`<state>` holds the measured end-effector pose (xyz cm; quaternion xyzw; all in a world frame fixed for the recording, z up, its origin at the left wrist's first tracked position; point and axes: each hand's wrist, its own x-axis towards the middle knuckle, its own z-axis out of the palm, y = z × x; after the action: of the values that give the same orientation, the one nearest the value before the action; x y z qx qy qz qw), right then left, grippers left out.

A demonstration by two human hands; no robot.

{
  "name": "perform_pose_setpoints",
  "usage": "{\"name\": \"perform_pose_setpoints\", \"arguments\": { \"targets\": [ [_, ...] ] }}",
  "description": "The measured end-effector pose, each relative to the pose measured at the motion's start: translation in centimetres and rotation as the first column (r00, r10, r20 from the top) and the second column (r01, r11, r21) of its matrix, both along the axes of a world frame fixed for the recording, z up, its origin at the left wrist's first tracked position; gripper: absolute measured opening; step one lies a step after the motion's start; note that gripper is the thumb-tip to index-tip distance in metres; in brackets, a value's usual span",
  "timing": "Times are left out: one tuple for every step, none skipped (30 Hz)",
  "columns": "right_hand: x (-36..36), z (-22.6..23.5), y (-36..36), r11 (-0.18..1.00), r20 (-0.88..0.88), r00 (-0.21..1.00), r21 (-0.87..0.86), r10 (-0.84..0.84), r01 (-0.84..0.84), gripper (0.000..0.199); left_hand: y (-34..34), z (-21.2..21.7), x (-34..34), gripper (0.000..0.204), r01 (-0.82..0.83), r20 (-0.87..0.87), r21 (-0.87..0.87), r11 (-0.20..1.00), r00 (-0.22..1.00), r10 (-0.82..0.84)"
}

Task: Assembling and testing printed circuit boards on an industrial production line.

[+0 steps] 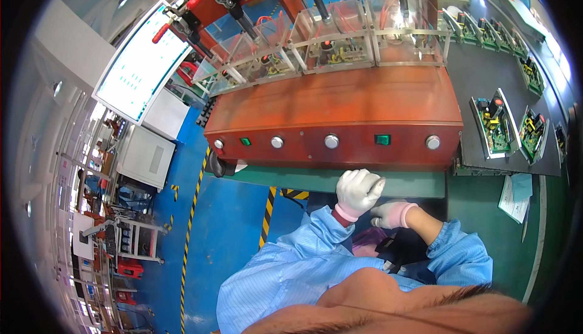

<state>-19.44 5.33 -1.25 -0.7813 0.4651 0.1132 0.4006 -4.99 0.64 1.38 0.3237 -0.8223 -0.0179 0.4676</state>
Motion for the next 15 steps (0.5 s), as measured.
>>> {"name": "perform_pose_setpoints", "arguments": {
  "targets": [
    [0.0,-0.1,0.0,1.0,-0.003,1.0,-0.004,0.012,-0.012,0.037,0.1,0.0,-0.1,0.012,-0.012,-0.003,-0.004,1.0,1.0,0.012],
    [-0.2,-0.4,0.2,1.0,-0.002,1.0,0.007,0.004,-0.004,0.038,0.3,0.1,-0.3,0.012,-0.008,-0.008,0.002,1.0,1.0,0.008],
    [-0.2,-0.8,0.1,1.0,0.003,1.0,0.011,0.005,-0.005,0.039,0.4,0.3,-0.2,0.012,-0.014,-0.011,0.0,1.0,1.0,0.014],
    [-0.2,-1.3,0.1,1.0,0.007,1.0,0.015,0.008,-0.008,0.04,0.4,0.5,-0.2,0.011,-0.021,-0.014,-0.001,1.0,1.0,0.021],
    [-0.2,-1.6,-0.1,1.0,0.011,1.0,0.018,0.012,-0.012,0.04,0.4,0.6,-0.2,0.011,-0.03,-0.017,-0.002,1.0,0.999,0.03],
    [-0.4,-1.2,0.2,1.0,0.019,1.0,0.019,-0.002,0.002,0.042,0.3,0.6,-0.1,0.011,-0.052,-0.015,-0.014,0.999,0.999,0.051],
    [-0.5,-0.8,0.5,1.0,0.027,0.999,0.021,-0.018,0.017,0.043,0.3,0.6,-0.2,0.011,-0.041,-0.014,-0.011,0.999,0.999,0.041],
    [-0.6,-1.1,0.5,1.0,0.028,1.0,0.012,0.001,-0.001,0.043,0.3,0.5,-0.3,0.011,-0.029,-0.012,-0.007,1.0,1.0,0.029],
    [-0.7,-1.4,0.7,1.0,0.058,0.998,0.005,-0.011,0.011,0.041,0.4,0.3,-0.4,0.011,-0.025,-0.014,-0.003,1.0,1.0,0.025],
    [-0.7,-1.7,0.6,1.0,0.088,0.996,0.0,-0.025,0.025,0.04,0.4,0.3,-0.3,0.01,-0.018,-0.016,0.003,1.0,1.0,0.018],
    [-0.5,-1.9,0.2,1.0,0.086,0.996,-0.007,-0.003,0.004,0.04,0.3,0.2,0.1,0.01,-0.04,-0.018,-0.004,0.999,0.999,0.04],
    [-0.4,-1.8,0.2,1.0,0.08,0.997,0.006,-0.007,0.007,0.041,0.3,0.0,0.1,0.01,-0.038,-0.019,-0.004,0.999,0.999,0.038],
    [-0.4,-1.7,0.1,1.0,0.073,0.997,0.02,-0.011,0.01,0.042,0.2,-0.1,0.2,0.01,-0.036,-0.021,-0.003,0.999,0.999,0.035],
    [-0.4,-1.6,0.0,0.999,0.067,0.998,0.033,-0.015,0.013,0.043,0.2,-0.2,0.3,0.01,-0.034,-0.023,-0.003,0.999,0.999,0.034],
    [-0.4,-1.6,0.0,0.999,0.06,0.998,0.045,-0.018,0.015,0.044,0.2,-0.3,0.3,0.01,-0.033,-0.024,-0.003,0.999,0.999,0.033]
  ]
}}
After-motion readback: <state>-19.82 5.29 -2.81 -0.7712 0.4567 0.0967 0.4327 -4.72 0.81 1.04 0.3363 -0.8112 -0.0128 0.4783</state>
